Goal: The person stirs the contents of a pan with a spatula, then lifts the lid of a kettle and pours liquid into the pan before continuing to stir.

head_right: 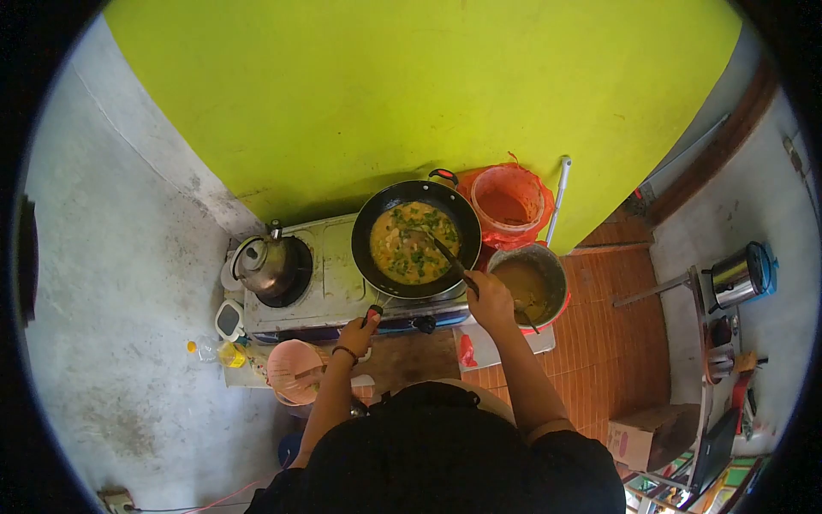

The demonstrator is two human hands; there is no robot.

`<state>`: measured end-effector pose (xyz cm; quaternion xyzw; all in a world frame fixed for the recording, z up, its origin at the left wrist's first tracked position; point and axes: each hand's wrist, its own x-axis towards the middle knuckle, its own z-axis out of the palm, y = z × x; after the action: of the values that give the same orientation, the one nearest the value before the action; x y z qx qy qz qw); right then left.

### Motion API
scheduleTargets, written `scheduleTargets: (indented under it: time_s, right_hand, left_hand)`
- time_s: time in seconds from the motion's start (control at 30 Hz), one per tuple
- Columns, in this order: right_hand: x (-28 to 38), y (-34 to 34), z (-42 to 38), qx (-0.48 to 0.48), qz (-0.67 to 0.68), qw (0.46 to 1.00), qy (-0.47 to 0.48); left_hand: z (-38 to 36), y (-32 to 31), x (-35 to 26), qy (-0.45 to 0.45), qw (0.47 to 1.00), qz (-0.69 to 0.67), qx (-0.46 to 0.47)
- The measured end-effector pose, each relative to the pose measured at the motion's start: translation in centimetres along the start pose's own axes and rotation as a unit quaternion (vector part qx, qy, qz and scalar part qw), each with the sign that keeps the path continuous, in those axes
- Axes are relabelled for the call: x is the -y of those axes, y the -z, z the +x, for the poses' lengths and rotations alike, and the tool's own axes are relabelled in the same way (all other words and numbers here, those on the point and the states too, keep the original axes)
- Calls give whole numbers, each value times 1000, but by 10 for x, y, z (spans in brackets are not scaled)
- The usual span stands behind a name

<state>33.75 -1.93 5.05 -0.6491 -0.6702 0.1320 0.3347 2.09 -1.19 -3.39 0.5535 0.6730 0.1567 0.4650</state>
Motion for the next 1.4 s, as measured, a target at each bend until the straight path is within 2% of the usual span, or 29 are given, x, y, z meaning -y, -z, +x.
scheduleTargets:
  time_s: [0.23,0.27,0.37,0.57,0.6,0.67,0.77,1.0,1.07,1.2,1.3,1.4]
  right_hand:
    - [14,-19,-10,86,-60,993,-51]
    - [18,-15,-12,85,-67,992,-58]
    - [28,5,-16,87,-72,992,-49]
    - [40,59,-27,119,-84,989,-36]
    - [39,64,-29,124,-89,988,-37]
    - [29,71,-32,121,-89,988,-37]
    - [30,73,-27,97,-75,992,-37]
    - [6,24,-11,50,-20,998,-44]
    - [8,11,-5,70,27,996,-41]
    - [15,2,3,106,106,988,-41]
    - [24,14,14,123,114,981,-102]
    - [25,24,27,53,56,992,-95]
  left_hand:
    - [-9,8,-17,47,999,-6,25]
    - [-8,7,-17,49,998,-4,27]
    - [9,-7,11,-17,999,40,-33]
    - [-15,14,-30,77,995,19,58]
    - [-11,10,-22,54,998,21,36]
    - [1,-2,-1,10,1000,24,-10]
    - [3,-4,3,-8,998,56,-30]
    - [-9,6,-16,22,998,56,0]
    - [-16,13,-29,48,997,56,31]
    - [-10,6,-19,61,997,47,30]
    - [-10,6,-21,62,996,49,38]
    - [-12,7,-23,64,996,47,41]
